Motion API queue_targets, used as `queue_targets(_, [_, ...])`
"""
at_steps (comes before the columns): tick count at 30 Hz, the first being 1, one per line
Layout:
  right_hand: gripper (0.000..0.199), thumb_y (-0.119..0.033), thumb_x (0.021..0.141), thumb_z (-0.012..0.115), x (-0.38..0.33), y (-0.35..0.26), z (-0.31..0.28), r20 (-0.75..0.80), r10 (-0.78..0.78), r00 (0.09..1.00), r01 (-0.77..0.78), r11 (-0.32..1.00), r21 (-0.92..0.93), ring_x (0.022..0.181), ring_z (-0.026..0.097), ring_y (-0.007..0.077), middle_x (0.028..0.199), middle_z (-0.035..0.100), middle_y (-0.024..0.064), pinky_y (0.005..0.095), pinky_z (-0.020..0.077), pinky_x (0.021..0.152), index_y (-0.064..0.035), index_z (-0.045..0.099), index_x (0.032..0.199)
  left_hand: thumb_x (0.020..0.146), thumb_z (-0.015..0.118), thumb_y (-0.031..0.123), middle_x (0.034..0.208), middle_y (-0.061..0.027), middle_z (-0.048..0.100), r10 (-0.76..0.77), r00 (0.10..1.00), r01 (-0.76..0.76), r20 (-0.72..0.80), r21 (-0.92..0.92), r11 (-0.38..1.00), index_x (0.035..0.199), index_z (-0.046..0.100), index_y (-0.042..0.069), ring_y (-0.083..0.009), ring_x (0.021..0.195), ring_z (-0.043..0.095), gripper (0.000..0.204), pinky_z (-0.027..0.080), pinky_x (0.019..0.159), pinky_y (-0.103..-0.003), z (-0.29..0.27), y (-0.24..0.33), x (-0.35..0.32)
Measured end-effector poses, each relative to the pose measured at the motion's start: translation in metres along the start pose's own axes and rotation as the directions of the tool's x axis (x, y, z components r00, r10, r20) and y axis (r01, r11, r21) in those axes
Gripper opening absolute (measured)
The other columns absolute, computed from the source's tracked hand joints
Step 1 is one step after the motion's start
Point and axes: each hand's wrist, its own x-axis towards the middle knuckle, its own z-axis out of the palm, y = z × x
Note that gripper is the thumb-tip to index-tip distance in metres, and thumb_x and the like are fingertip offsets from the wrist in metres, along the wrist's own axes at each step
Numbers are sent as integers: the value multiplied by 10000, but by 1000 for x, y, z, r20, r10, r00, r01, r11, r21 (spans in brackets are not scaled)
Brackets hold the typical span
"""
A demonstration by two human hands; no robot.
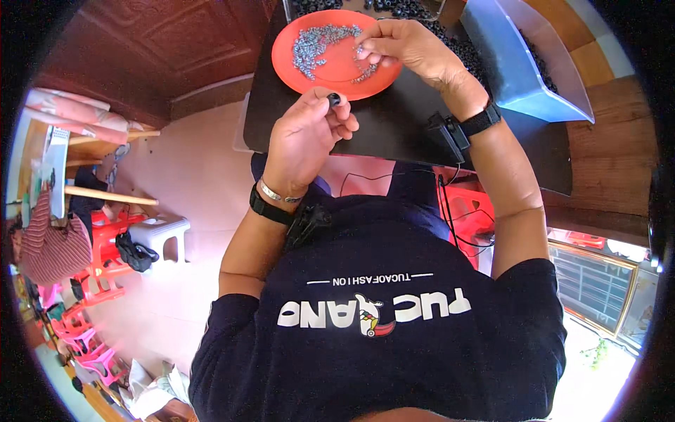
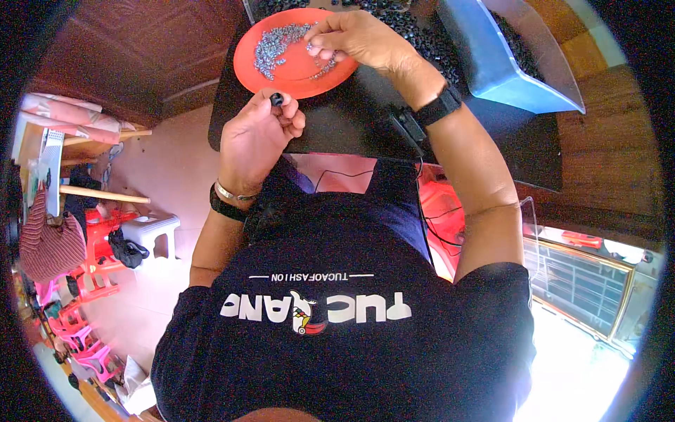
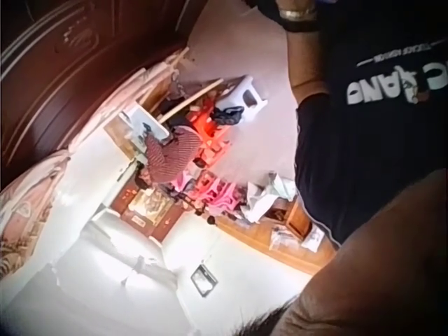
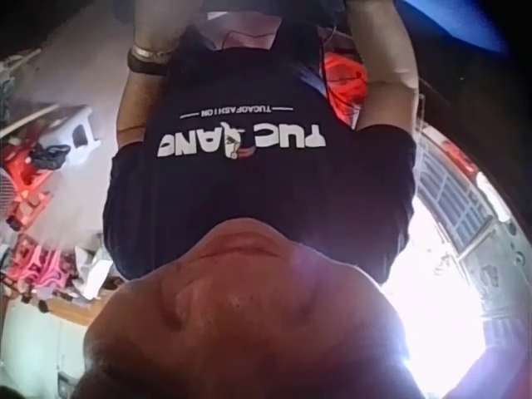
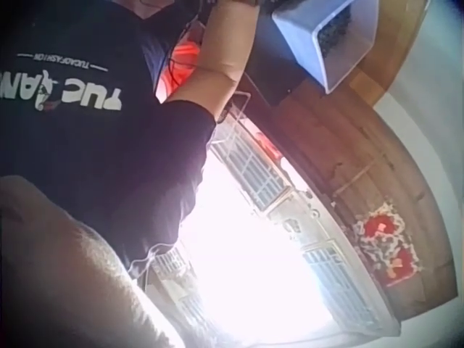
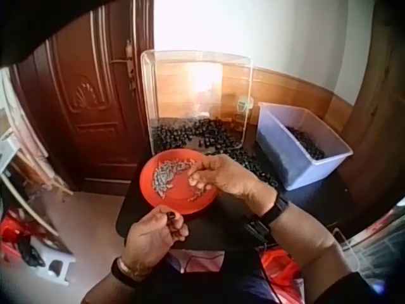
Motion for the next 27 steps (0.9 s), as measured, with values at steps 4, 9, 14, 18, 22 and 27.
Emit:
queue_targets(4, [222,-211,892,617,-7,-6,2,-32,-46,998,48,995,86,760,583,50,864,671,-8,184,441,661,-38,648,1028,938,482,211,926,-76,586,20,999,-20,51,12,1000,998,563,32,-213,836,602,205,459,755,-313,6,4,8])
queue_targets(9, [228,-235,908,608,-11,-4,-1,-35,-66,997,69,993,97,789,567,55,878,667,-17,201,434,735,-50,638,1037,940,484,214,972,-92,612,91,996,-92,10,107,990,1008,572,36,-219,883,615,210,467,763,-313,20,13,23])
queue_targets(14, [233,-216,910,606,-12,-8,6,-18,-156,988,156,987,42,821,571,72,884,655,1,219,446,789,-19,641,1029,933,494,148,984,-86,644,151,985,-129,-86,221,967,999,577,40,-196,893,623,151,479,774,-307,29,21,47])
queue_targets(18, [215,-183,907,600,-10,-15,10,-78,-171,982,156,974,-167,849,568,88,892,639,14,235,449,811,7,644,999,930,501,158,975,-96,646,168,986,-156,-15,296,942,974,589,37,-200,879,621,156,479,771,-309,22,24,60])
queue_targets(22, [200,-168,905,593,-10,-12,12,-105,-218,970,196,963,-184,850,563,96,886,630,25,244,453,800,5,641,992,929,507,183,936,-109,637,111,994,-109,-1,152,982,946,605,22,-220,853,617,190,480,764,-311,16,27,63])
queue_targets(27, [190,-148,896,603,-13,-10,18,-126,-325,937,294,931,-214,867,572,98,894,627,36,249,458,813,6,639,1000,921,526,197,892,-122,623,-38,998,35,-50,-53,998,944,602,-9,-243,842,617,221,489,767,-325,13,30,63])
